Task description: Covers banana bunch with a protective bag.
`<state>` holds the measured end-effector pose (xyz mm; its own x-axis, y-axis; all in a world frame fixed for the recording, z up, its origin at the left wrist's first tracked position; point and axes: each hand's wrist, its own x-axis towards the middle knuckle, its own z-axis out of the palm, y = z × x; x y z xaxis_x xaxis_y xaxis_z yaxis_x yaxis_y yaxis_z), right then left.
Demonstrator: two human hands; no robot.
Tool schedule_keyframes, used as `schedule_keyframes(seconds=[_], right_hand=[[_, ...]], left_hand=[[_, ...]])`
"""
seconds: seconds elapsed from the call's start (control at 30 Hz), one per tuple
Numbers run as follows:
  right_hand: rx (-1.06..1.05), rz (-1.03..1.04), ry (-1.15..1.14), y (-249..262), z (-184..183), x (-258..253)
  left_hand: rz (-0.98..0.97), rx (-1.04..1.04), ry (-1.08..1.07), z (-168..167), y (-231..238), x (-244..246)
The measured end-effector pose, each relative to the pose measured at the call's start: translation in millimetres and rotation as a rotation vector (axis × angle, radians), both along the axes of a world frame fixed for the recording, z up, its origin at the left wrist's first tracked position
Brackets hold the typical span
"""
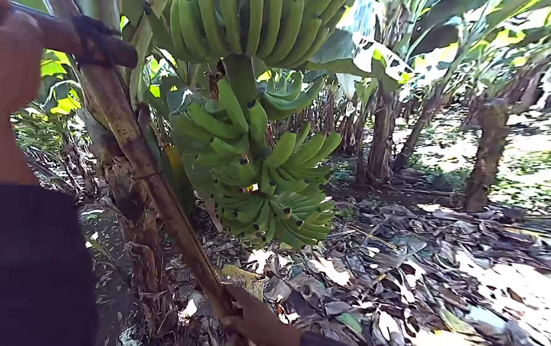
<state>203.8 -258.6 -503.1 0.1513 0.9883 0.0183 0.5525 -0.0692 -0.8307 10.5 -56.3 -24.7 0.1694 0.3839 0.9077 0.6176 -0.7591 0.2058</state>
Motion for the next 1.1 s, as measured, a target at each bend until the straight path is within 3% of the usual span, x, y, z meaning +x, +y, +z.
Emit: schedule_keyframes(seconds=[0.07,0.1,0.17,0.23,0.3,0.4,0.5,0.6,0.7,0.77,0.87,1.0,1.1], right_hand=[[0.093,-0.043,-0.044,-33,12,22],[0.111,-0.128,-0.057,-56,24,34],[0.214,-0.389,-0.082,-99,47,56],[0.415,-0.642,-0.195,-126,67,74],[0.559,-0.742,-0.382,-134,92,85],[0.442,-0.669,-0.675,-119,122,96],[0.291,-0.633,-0.939,-94,126,111],[0.204,-0.589,-1.085,-82,125,125],[0.156,-0.530,-1.171,-81,130,126],[0.072,-0.497,-1.234,-76,131,130],[-0.038,-0.500,-1.253,-58,122,140],[-0.221,-0.545,-1.090,-17,117,144],[-0.176,-0.629,-0.930,12,116,141]], left_hand=[[-0.281,-0.035,0.128,-59,-85,21],[-0.488,-0.087,0.307,-93,-106,32],[-0.877,-0.324,0.871,-167,-127,63],[-0.954,-0.491,1.424,-245,-149,98],[-0.749,-0.558,1.691,-303,-163,123],[-0.443,-0.704,1.559,-353,-153,151],[-0.329,-0.805,1.144,-370,-133,178],[-0.393,-0.708,0.757,-390,-103,211],[-0.689,-0.688,0.410,-413,-74,240],[-0.827,-0.760,0.360,-415,-67,249],[-0.875,-0.864,0.376,-410,-62,258],[-0.939,-0.803,0.290,-417,-51,274],[-0.877,-0.779,0.323,-421,-53,269]])
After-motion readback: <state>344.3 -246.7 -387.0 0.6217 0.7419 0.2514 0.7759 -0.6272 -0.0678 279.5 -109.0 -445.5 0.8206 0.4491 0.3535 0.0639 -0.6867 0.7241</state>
